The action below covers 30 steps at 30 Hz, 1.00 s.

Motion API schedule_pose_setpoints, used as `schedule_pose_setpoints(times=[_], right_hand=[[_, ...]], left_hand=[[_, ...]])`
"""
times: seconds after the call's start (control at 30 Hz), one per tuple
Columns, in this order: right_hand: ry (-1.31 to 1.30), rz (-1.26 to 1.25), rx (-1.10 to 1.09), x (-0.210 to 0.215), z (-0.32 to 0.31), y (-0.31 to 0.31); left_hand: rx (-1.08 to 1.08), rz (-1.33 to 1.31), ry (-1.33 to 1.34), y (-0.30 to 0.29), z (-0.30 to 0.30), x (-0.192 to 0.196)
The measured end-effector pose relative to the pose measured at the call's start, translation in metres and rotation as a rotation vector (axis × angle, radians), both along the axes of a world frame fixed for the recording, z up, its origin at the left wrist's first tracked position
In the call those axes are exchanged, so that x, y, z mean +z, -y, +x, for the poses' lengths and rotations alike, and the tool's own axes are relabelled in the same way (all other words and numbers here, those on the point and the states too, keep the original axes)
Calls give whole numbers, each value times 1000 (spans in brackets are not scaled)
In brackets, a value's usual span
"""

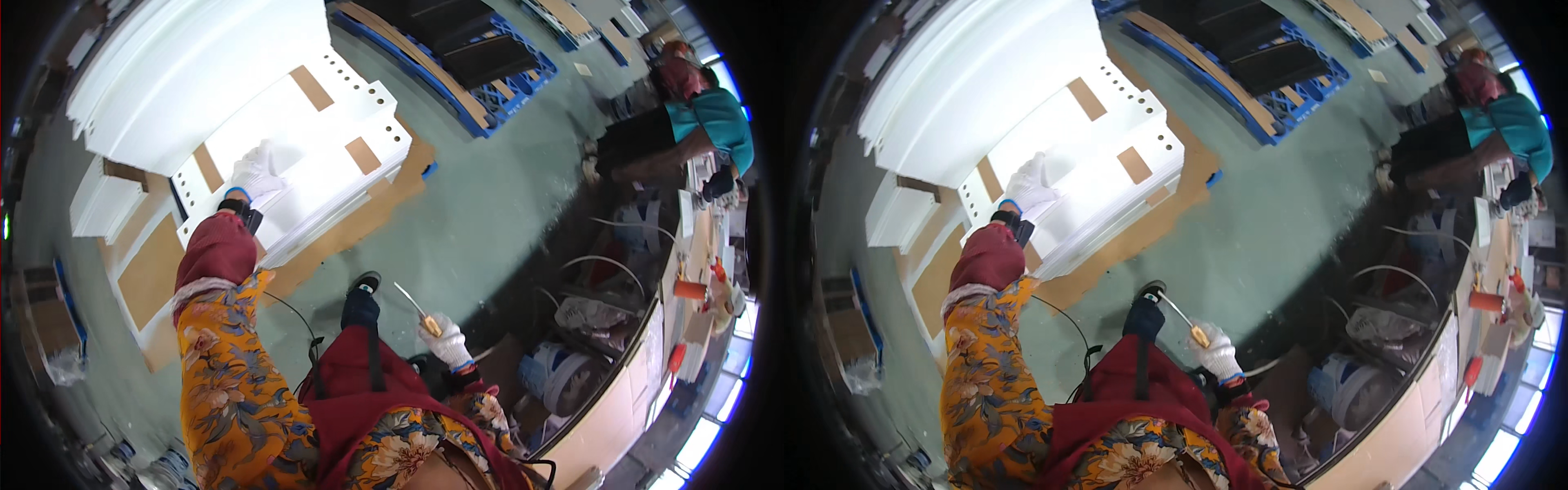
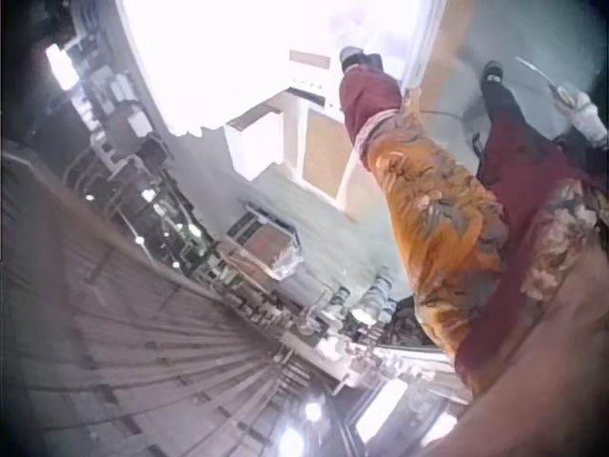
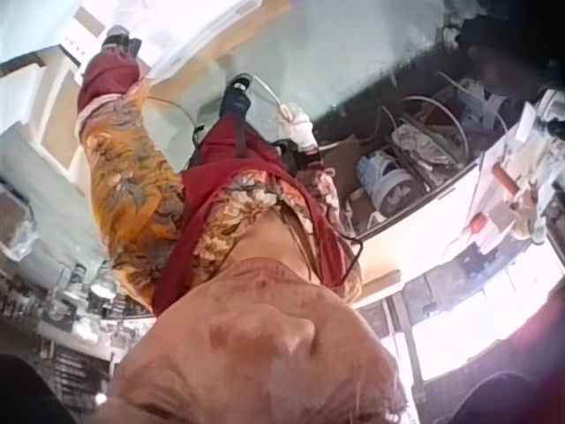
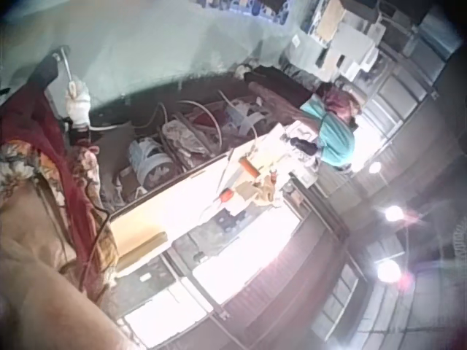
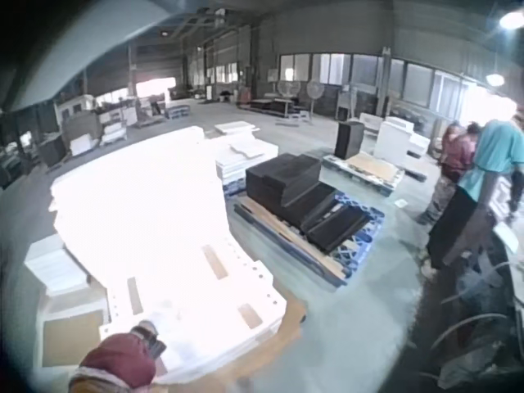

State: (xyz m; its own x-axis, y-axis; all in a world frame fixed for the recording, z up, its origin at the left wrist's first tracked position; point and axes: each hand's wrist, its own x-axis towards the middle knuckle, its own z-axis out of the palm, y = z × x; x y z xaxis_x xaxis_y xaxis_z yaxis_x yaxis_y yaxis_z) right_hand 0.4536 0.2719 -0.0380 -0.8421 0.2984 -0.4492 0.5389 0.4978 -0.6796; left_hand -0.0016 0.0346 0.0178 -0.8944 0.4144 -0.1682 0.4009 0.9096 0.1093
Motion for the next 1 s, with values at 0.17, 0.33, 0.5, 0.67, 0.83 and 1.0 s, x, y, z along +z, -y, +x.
schedule_pose_setpoints(times=[0.17,0.33,0.5,0.67,0.83,1.0], right_hand=[[-39,-230,-194,-3,-30,-2],[-42,-297,-386,27,-47,6],[-184,45,-214,90,-49,17],[92,86,-332,103,-26,6],[114,-34,-185,86,20,11],[196,30,-373,84,52,5]], left_hand=[[-28,81,46,6,-7,-1],[-138,109,-294,14,15,2],[-277,-109,-439,24,75,9],[-431,-150,-404,42,124,21],[-384,-281,-245,63,163,39],[-441,-269,-211,68,205,50]])
